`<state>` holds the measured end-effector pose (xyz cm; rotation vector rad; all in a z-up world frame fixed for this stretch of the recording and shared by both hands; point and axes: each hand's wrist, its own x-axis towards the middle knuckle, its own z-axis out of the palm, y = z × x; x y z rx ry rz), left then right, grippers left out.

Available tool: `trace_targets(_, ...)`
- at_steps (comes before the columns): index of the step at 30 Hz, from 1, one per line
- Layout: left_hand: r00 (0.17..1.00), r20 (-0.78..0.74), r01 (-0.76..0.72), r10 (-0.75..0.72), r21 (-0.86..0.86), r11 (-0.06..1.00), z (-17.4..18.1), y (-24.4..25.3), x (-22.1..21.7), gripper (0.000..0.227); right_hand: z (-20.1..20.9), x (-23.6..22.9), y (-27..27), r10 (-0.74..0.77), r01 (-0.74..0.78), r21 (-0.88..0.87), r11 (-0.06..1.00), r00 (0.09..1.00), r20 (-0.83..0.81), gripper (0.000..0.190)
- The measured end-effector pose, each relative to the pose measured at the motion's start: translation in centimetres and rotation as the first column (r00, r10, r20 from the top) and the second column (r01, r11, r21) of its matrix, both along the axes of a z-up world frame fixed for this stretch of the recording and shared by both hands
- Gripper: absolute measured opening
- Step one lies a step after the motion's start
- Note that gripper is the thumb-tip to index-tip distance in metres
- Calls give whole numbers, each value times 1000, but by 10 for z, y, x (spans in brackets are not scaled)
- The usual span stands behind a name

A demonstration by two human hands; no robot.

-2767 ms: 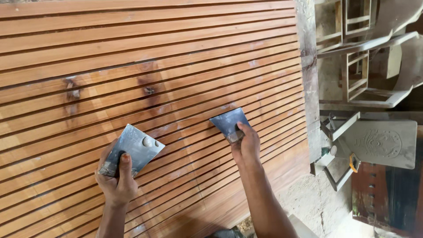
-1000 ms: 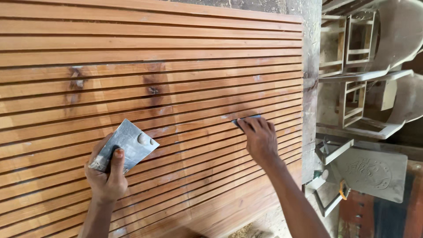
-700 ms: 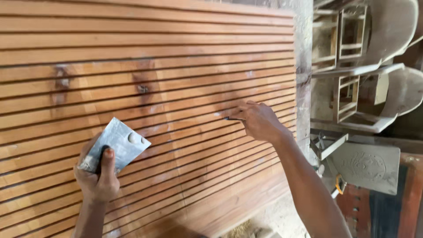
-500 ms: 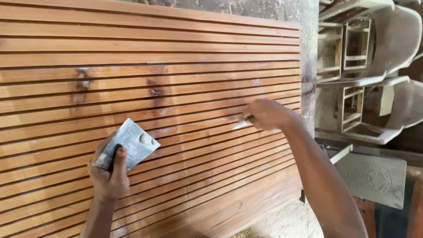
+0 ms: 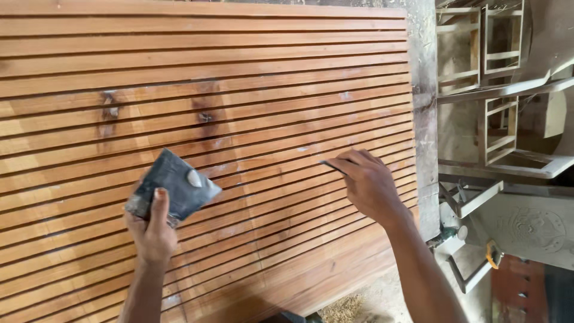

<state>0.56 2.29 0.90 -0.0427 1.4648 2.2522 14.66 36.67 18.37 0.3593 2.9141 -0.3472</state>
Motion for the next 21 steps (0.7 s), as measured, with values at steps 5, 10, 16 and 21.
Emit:
trace_targets(5,952,263,121,-159,156,980,42,36,59,26,15,65,-44,-350,151,-500,852,875,-333,40)
trace_targets(10,806,442,251,-395,350,903,110,74,135,36,25,116,-149,-426,67,-596,800,763,-487,36)
trace_targets(16,835,332,361,-439,272,892,156,72,118,39,33,149,-114,-145,43,-287,957,927,-347,37)
trace_targets(21,616,263,775,-742,-36,631,191,57,87,39,107,163,-101,47,-75,-91,993,961,-273,47)
